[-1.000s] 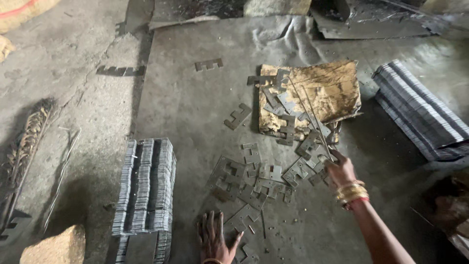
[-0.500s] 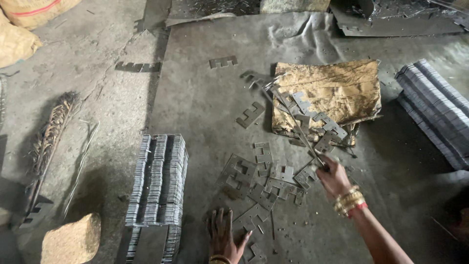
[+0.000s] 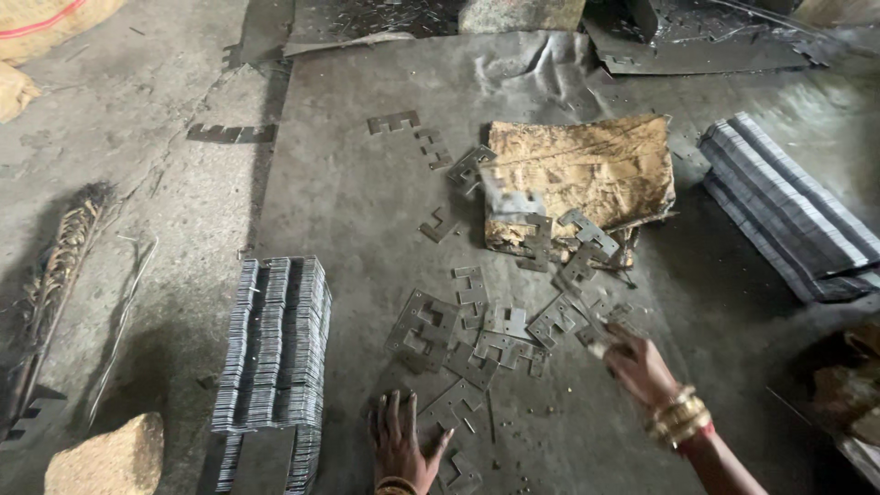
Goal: The person sits on the floor and sorts small metal brackets. They use a metal rod to move and separate the brackets, then pick them up by hand to stack them into neat piles.
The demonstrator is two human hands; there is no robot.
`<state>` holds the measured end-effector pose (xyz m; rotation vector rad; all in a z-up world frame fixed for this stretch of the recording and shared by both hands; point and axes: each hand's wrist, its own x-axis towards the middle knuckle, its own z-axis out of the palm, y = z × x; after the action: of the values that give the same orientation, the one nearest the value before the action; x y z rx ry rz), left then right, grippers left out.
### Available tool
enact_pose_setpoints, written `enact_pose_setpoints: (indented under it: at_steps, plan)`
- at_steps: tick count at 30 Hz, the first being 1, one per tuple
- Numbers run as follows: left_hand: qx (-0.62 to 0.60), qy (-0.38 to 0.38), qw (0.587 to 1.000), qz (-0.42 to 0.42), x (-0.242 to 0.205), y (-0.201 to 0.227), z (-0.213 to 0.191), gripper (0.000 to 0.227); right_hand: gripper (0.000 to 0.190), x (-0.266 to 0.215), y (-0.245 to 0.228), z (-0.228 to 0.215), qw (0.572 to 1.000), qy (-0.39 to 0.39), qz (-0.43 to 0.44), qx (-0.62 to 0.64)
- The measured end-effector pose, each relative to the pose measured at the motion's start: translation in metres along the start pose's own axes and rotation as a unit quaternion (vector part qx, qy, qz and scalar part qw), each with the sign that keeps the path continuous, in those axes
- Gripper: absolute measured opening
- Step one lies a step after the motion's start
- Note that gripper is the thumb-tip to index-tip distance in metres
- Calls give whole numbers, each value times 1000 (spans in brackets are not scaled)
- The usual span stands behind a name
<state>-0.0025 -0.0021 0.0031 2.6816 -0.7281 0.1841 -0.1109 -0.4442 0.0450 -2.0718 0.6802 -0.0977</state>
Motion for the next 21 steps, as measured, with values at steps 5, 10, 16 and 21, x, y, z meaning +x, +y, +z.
enact_pose_setpoints:
  at_steps: [5,10,16,21]
  plan:
    - [-17,34,999,5,0,2,0,98,67,-73,-2,-12,997,-16,68,-22]
    - [-2,-30,999,-15,3,3,-7,99,69,-49,0,-24,988,72,125,47]
    - [-8,11,1000,-15,0,6,-8,95,61,-79,2,-49,997,-19,34,-73]
    - [-23,75,997,7,-1,6,-2,92,63,-145,3,-77,997,-23,62,46]
